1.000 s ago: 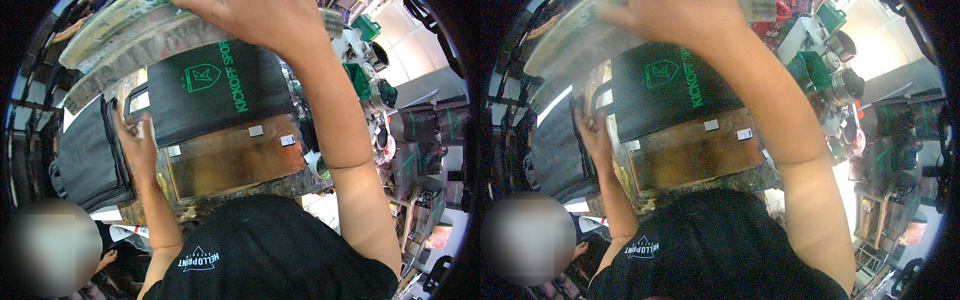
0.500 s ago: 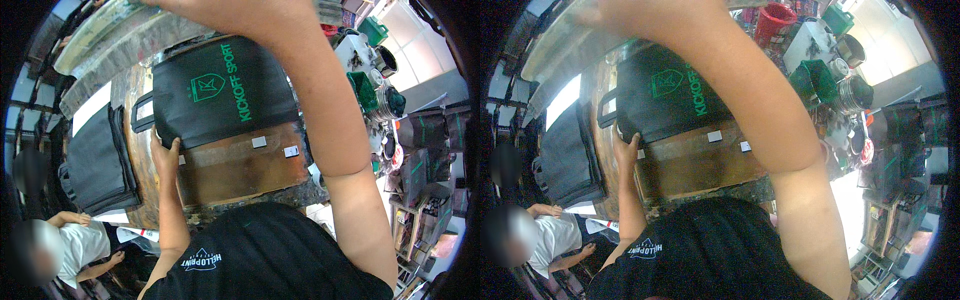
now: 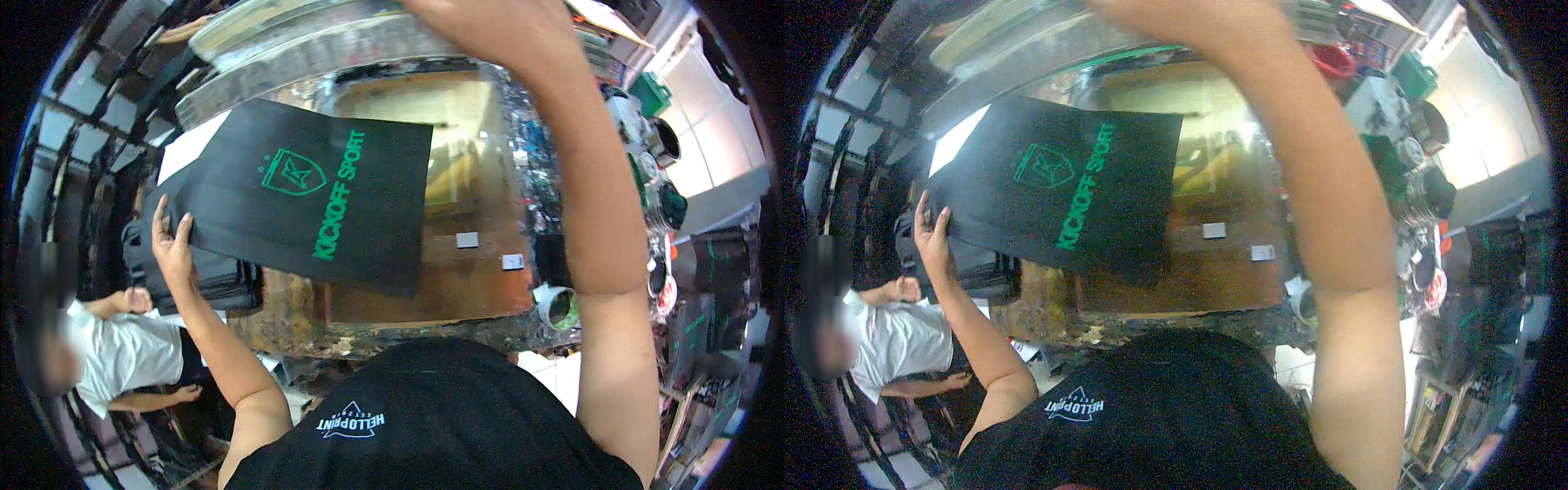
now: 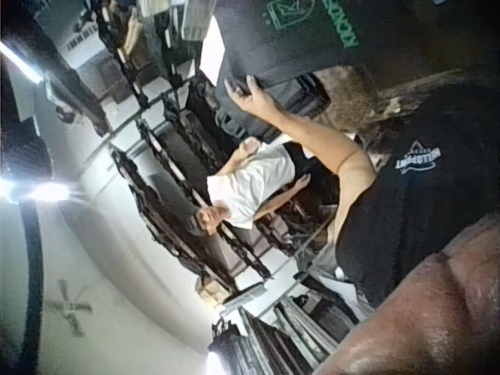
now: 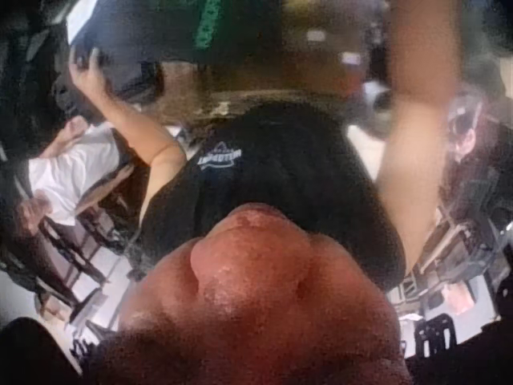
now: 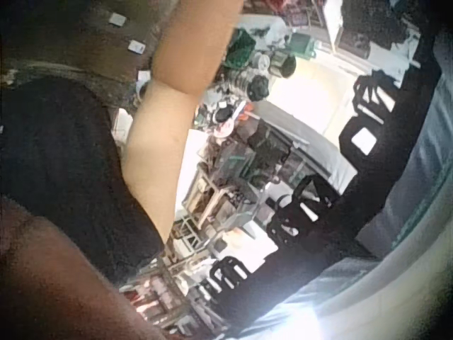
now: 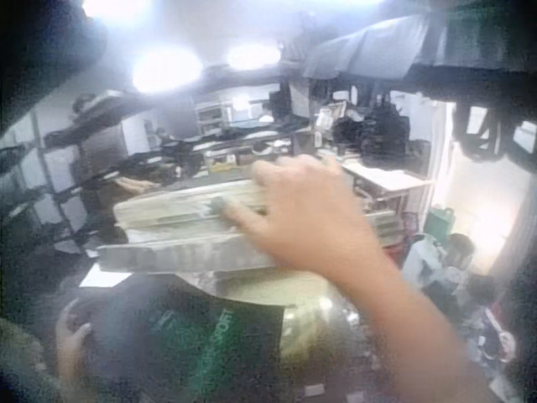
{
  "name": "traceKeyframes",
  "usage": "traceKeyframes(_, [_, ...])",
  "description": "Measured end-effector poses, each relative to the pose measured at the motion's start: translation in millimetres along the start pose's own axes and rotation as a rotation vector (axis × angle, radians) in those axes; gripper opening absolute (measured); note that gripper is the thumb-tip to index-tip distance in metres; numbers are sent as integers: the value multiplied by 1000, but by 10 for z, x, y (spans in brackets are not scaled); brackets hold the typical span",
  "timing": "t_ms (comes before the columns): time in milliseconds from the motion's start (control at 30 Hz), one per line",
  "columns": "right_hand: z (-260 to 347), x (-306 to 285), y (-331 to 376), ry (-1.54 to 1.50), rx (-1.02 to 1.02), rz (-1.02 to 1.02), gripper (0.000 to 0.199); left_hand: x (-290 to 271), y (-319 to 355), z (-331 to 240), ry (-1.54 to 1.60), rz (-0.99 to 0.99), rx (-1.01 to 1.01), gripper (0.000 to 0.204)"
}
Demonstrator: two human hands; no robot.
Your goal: The person performs screen printing on black bags by placing a bag on a board, lowering a screen over it, and applying ink with a squeegee, then lifting the screen to reveal the printed logo and setting the bag aside.
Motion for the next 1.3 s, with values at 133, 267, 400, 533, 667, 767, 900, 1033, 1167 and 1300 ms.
traceKeyframes(133, [65,-83,59,-86,-7,-19,59,-1262,335,359,-87,-55,-121,63])
traceKeyframes(267, [206,-131,146,6,8,-228,59,-1846,587,504,-175,-171,-9,64])
traceKeyframes(400, [254,-202,199,-50,-53,-320,61,-3310,1152,1149,-749,-380,-355,67])
traceKeyframes(533, [-268,94,20,47,-159,-397,58,-2359,1061,701,-1368,-718,-121,54])
traceKeyframes(667, [-146,82,55,76,-134,-330,57,-156,1081,-303,-811,-470,139,24])
traceKeyframes(767, [-141,82,44,73,-116,-351,58,910,1000,-244,-711,-67,236,22])
traceKeyframes(900, [-68,79,114,88,-155,-365,53,1338,570,-39,-683,-39,234,27])
traceKeyframes(1033, [31,23,148,58,-148,-338,52,904,69,846,-1048,-80,-80,47])
traceKeyframes(1167, [47,-6,146,3,-137,-361,52,629,36,1490,-1333,12,-602,87])
traceKeyframes(1300, [-10,-28,107,12,-136,-414,52,754,126,1528,-1310,105,-561,72])
Point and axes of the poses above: each hand's wrist, its own y-axis away from the middle knuckle, its own x-axis out of the palm, z = x × y, the point moved 6 cm from there along -y, towards the middle knuckle, and after that the axes turned 10 degrees about z, right-handed, at the moved point
